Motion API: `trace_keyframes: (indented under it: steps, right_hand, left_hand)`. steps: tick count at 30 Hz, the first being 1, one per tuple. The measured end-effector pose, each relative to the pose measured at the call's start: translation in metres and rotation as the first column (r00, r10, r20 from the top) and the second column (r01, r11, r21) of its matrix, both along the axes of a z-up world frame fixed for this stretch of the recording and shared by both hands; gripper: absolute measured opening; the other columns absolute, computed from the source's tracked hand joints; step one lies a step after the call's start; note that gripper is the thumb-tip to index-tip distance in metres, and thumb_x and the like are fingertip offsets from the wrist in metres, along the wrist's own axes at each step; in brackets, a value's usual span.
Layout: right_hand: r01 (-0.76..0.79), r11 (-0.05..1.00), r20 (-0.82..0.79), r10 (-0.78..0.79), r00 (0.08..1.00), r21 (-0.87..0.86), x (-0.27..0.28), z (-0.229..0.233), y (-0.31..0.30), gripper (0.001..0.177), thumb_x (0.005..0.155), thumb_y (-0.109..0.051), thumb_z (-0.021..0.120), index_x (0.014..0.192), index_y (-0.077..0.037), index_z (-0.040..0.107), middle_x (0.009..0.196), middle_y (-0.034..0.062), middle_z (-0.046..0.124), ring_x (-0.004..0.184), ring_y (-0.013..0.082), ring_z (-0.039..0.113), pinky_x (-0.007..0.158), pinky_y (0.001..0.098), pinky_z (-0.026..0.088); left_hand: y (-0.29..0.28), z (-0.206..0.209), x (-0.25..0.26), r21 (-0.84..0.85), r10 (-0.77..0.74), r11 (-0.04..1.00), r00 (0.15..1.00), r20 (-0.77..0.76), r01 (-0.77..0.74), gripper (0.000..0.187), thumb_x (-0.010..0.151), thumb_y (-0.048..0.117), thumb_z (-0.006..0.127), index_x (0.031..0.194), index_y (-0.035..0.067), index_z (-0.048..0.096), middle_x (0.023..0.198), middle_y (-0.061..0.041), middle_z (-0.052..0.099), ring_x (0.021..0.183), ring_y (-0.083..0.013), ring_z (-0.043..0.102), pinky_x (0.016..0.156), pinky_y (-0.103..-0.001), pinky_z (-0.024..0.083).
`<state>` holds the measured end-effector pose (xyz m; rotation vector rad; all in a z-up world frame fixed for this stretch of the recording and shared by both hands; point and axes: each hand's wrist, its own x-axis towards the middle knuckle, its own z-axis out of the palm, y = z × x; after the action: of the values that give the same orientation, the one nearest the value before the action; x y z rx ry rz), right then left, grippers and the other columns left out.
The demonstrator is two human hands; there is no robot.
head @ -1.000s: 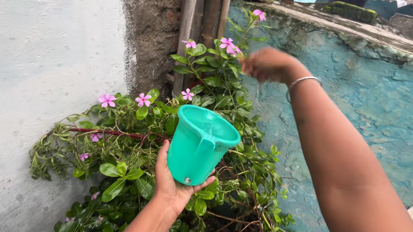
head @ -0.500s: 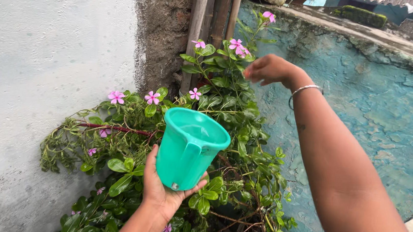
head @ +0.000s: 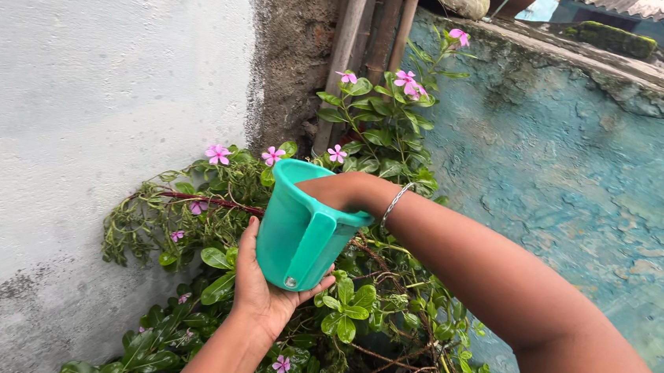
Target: The person holds a mug of water and sprinkles water onto a flowering plant by hand, removes dried stems from the plant by hand, and pours water over the foliage.
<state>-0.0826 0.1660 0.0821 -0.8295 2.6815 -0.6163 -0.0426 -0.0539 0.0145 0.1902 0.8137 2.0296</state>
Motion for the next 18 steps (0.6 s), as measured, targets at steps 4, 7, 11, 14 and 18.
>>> trace_keyframes:
  steps: [4,7,11,14,18]
  right_hand:
    - [0.448,0.881,0.329,-0.382,0.864,-0.153,0.005,0.024,0.013,0.029,0.098,-0.029,0.073,0.105,-0.007,0.056,0.088,-0.0059,0.059,0.075,0.0062,0.056,0.060,0.0271,0.047]
    - [0.598,0.659,0.395,-0.452,0.800,-0.457,0.028,0.096,0.028,0.010,0.084,-0.018,0.067,0.082,-0.013,0.075,0.050,-0.0115,0.041,0.039,-0.0009,0.033,0.033,0.0181,0.023]
    - [0.377,0.200,0.363,-0.107,0.926,-0.904,0.058,0.151,0.052,0.045,0.105,-0.025,0.066,0.063,-0.018,0.050,0.054,-0.0063,0.045,0.042,0.0021,0.037,0.035,0.0172,0.025]
    - [0.795,0.347,0.116,-0.882,0.457,-0.499,0.043,0.123,0.060,0.038,0.095,-0.030,0.069,0.064,-0.016,0.054,0.059,-0.0062,0.055,0.046,0.0025,0.044,0.040,0.0185,0.034]
    - [0.374,-0.008,0.201,-0.853,0.481,-0.928,0.043,0.123,0.099,0.043,0.102,-0.039,0.069,0.068,-0.017,0.053,0.063,-0.0069,0.050,0.050,0.0036,0.043,0.043,0.0195,0.033]
  left_hand:
    - [-0.005,0.004,-0.006,-0.017,0.039,0.999,0.999,-0.011,-0.039,0.088,0.085,0.075,0.039,0.133,0.004,0.058,0.116,-0.023,0.069,0.095,-0.0374,0.071,0.080,-0.055,0.062]
    - [-0.009,0.007,-0.014,0.015,0.069,0.998,0.998,-0.006,-0.069,0.086,0.083,0.074,0.040,0.133,0.005,0.057,0.117,-0.024,0.069,0.096,-0.0389,0.071,0.082,-0.057,0.062]
    - [-0.018,0.009,-0.026,0.046,0.106,0.993,0.994,0.040,-0.107,0.089,0.084,0.074,0.039,0.136,0.004,0.056,0.121,-0.026,0.067,0.100,-0.0423,0.071,0.083,-0.058,0.061]
    - [-0.027,0.004,-0.031,0.058,0.123,0.991,0.992,0.022,-0.124,0.089,0.084,0.074,0.039,0.138,0.004,0.054,0.123,-0.026,0.066,0.103,-0.0432,0.070,0.085,-0.059,0.061]
    - [-0.038,0.004,-0.035,0.024,0.119,0.993,0.992,-0.036,-0.118,0.089,0.081,0.074,0.035,0.138,0.009,0.055,0.123,-0.024,0.067,0.104,-0.0412,0.070,0.085,-0.058,0.060]
